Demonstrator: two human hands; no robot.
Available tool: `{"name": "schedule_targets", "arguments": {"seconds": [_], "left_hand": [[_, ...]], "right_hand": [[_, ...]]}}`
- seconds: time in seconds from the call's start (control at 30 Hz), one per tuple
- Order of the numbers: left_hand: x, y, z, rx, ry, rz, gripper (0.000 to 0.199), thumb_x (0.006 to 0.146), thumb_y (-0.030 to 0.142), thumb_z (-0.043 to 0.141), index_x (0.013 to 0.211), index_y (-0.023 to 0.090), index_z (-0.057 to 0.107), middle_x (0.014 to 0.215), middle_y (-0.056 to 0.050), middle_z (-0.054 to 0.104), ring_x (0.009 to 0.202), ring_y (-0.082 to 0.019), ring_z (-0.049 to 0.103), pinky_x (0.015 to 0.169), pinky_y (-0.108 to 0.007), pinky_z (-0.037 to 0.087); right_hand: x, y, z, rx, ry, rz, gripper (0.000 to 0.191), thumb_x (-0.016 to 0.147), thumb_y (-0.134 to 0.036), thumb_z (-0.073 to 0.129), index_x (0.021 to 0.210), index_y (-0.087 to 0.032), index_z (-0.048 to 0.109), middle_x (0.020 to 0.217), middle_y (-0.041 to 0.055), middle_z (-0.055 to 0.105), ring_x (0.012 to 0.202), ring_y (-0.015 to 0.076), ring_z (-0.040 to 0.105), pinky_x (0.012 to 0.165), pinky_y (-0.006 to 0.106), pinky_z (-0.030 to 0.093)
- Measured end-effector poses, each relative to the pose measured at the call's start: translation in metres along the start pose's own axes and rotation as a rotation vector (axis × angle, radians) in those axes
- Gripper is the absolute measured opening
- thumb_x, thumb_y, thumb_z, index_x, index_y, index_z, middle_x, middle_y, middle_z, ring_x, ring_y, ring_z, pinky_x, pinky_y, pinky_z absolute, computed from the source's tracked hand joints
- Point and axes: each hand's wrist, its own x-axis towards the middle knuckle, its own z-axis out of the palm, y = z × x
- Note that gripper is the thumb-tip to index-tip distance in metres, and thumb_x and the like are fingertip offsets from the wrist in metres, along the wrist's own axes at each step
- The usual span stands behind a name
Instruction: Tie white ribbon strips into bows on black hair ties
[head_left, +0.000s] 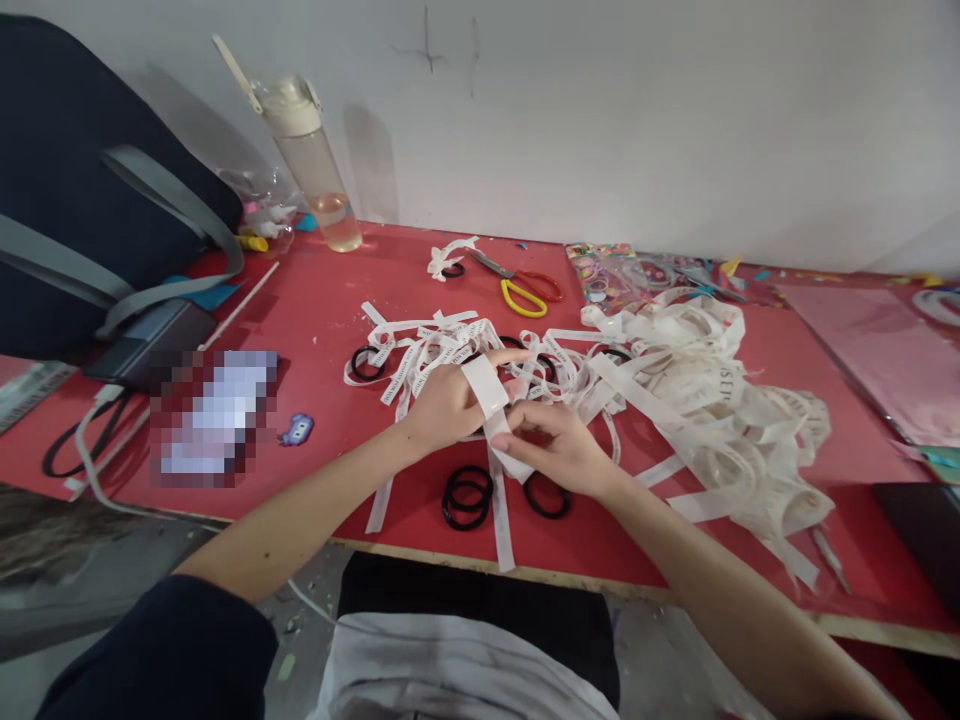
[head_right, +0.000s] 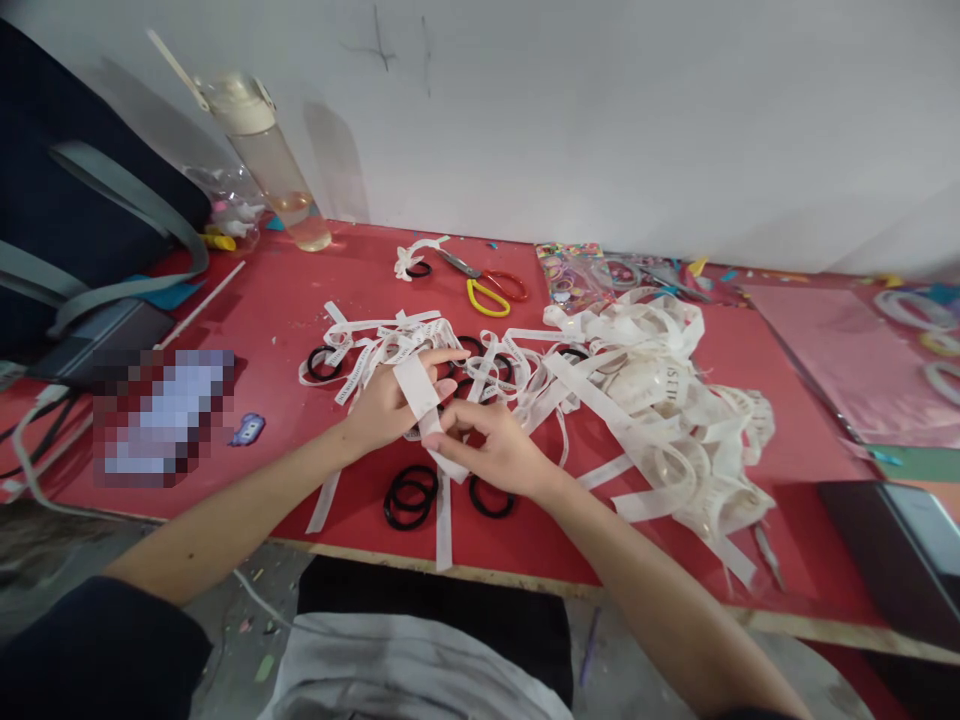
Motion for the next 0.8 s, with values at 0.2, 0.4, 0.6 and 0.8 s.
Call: {"name": "schedule_targets", "arguments": {"seconds": [0.2,0.4,0.6,0.8], "left_hand": [[0.004,-0.003,0.002,0.065,-0.115,-0.091,0.034,0.090,0.040,0.055,0.117,0.023,0.067,0.091,-0.004,0.074,0.080,-0.019,0.065,0.073,-0.026,0.044],[0.002,-0.007,0.002,0.175,-0.310,0.029,0.018,0.085,0.029,0.058,0.091,0.018,0.070,0.084,-0.005,0.073,0.075,-0.019,0.065,0.066,-0.025,0.040],[0.003,-0.008,-0.004,-0.058,-0.501,0.127,0.023,0.084,0.035,0.063,0.077,0.014,0.069,0.075,-0.006,0.069,0.065,-0.015,0.058,0.063,-0.024,0.040],[-0.001,0.007,-0.008,-0.662,-0.640,-0.017,0.027,0.084,0.039,0.068,0.089,0.013,0.071,0.072,-0.003,0.065,0.061,-0.010,0.055,0.060,-0.022,0.043]], "right_hand": [[-0.005,-0.010,-0.008,0.434,-0.136,-0.037,0.021,0.087,-0.035,0.069,0.077,-0.017,0.069,0.070,0.0042,0.071,0.055,0.0136,0.062,0.052,0.026,0.052],[-0.001,-0.014,-0.017,0.288,-0.002,-0.093,0.012,0.088,-0.031,0.069,0.085,-0.021,0.075,0.092,0.0080,0.077,0.076,0.0198,0.070,0.072,0.035,0.058],[0.005,-0.012,-0.018,-0.020,0.099,-0.225,0.019,0.093,-0.027,0.060,0.103,-0.028,0.076,0.104,0.0044,0.076,0.083,0.0184,0.066,0.079,0.036,0.053],[0.005,0.003,-0.017,-0.116,0.013,-0.137,0.031,0.099,-0.031,0.048,0.123,-0.026,0.067,0.109,0.0060,0.073,0.096,0.0191,0.068,0.086,0.034,0.053]]}}
